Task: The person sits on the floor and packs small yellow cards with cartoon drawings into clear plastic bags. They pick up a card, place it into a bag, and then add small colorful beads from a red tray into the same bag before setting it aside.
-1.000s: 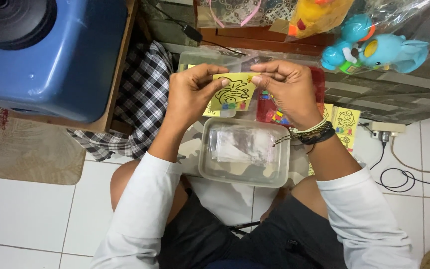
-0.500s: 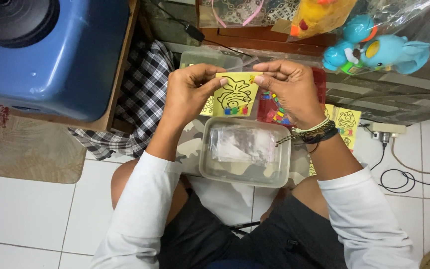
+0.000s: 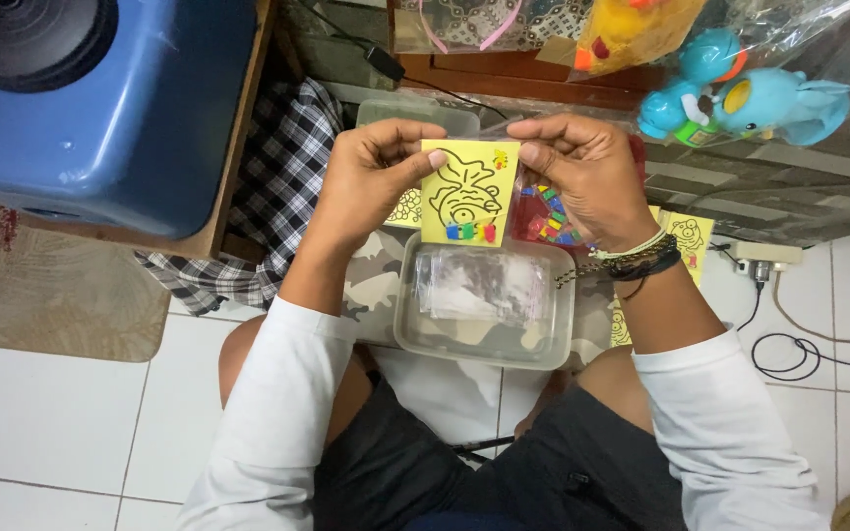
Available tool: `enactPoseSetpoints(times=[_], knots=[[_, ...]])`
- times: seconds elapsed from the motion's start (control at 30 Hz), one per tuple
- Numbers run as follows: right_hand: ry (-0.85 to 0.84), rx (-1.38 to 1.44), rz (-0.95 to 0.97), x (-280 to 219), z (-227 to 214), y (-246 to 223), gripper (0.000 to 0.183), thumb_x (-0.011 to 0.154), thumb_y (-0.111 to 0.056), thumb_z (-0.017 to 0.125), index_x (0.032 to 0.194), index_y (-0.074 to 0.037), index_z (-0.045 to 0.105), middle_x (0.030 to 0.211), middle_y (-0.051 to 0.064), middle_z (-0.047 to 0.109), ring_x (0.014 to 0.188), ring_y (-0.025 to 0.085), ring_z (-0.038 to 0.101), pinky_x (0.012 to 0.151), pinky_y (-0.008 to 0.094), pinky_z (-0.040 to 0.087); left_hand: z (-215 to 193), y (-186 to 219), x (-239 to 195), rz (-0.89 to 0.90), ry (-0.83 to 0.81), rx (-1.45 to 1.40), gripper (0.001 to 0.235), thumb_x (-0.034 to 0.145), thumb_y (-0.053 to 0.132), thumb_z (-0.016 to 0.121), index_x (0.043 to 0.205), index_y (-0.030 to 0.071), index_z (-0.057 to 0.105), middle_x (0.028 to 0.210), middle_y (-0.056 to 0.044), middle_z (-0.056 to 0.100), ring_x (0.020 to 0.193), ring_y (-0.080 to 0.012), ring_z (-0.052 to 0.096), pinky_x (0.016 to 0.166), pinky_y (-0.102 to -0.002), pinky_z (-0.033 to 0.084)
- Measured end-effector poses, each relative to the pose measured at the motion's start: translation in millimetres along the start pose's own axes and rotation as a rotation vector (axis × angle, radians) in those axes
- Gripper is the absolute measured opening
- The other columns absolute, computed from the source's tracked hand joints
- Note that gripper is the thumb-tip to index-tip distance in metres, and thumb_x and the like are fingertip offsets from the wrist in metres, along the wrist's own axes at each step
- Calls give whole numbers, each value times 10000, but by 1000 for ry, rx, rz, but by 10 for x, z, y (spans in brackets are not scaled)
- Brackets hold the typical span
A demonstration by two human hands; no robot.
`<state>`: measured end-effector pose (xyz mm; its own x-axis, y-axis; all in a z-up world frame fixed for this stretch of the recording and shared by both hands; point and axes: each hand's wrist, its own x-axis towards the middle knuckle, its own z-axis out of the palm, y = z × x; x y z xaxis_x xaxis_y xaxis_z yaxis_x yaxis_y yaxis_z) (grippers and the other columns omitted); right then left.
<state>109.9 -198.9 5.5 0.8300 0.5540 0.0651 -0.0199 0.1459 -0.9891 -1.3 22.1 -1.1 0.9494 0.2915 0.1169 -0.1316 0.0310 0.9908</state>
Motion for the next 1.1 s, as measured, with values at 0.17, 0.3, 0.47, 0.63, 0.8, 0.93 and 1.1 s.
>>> enactPoseSetpoints(times=[0.17, 0.3, 0.47, 0.63, 0.8, 0.93, 1.1], knots=[[-8, 26, 6, 13, -55, 34, 194, 938, 40, 731, 1125, 71, 691, 910, 155, 742, 765, 186, 753, 660, 302, 678, -12, -2, 9, -24, -33, -28, 318, 865, 43, 831, 1162, -16, 732, 880, -120, 769, 776, -86, 709, 714, -232, 646], [0, 29, 11, 18, -49, 5, 183, 935, 40, 735, 1111, 71, 694, 907, 157, 746, 759, 193, 758, 649, 303, 687, -29, -50, 16, -50, -40, -38, 328, 862, 31, 827, 1164, -36, 721, 891, -135, 764, 787, -103, 720, 716, -243, 652], [-9, 31, -5, 26, -63, 22, 200, 936, 46, 739, 1125, 85, 684, 926, 178, 743, 770, 197, 758, 651, 311, 688, -23, -59, 16, -66, -29, -74, 325, 867, 31, 825, 1168, -36, 720, 894, -147, 766, 792, -122, 732, 722, -268, 666], [-33, 56, -19, 3, -42, -1, 239, 953, 48, 702, 1181, 105, 657, 958, 193, 733, 787, 213, 757, 660, 329, 690, -23, -72, 20, -68, -20, -94, 317, 870, 31, 826, 1161, -39, 723, 894, -155, 768, 794, -138, 742, 720, -276, 676], [-12, 27, -78, 70, -121, 139, 245, 918, 84, 746, 1150, 100, 669, 934, 167, 710, 798, 205, 756, 680, 331, 683, -1, -57, 23, -38, -24, -64, 314, 871, 34, 829, 1161, -31, 724, 896, -155, 774, 800, -124, 737, 723, -268, 674], [-7, 39, -42, 50, -105, 108, 210, 927, 83, 730, 1132, 95, 685, 944, 179, 724, 800, 202, 752, 677, 326, 677, -9, -46, 17, -20, -29, -64, 308, 890, 26, 809, 1182, -24, 725, 878, -157, 769, 784, -125, 723, 710, -279, 673], [10, 52, -18, 35, -82, 94, 177, 925, 79, 738, 1097, 83, 695, 923, 179, 735, 775, 206, 758, 657, 325, 686, 29, -35, -6, -4, -62, -106, 404, 925, -17, 758, 1315, 48, 674, 886, -121, 758, 793, -123, 723, 728, -285, 682]])
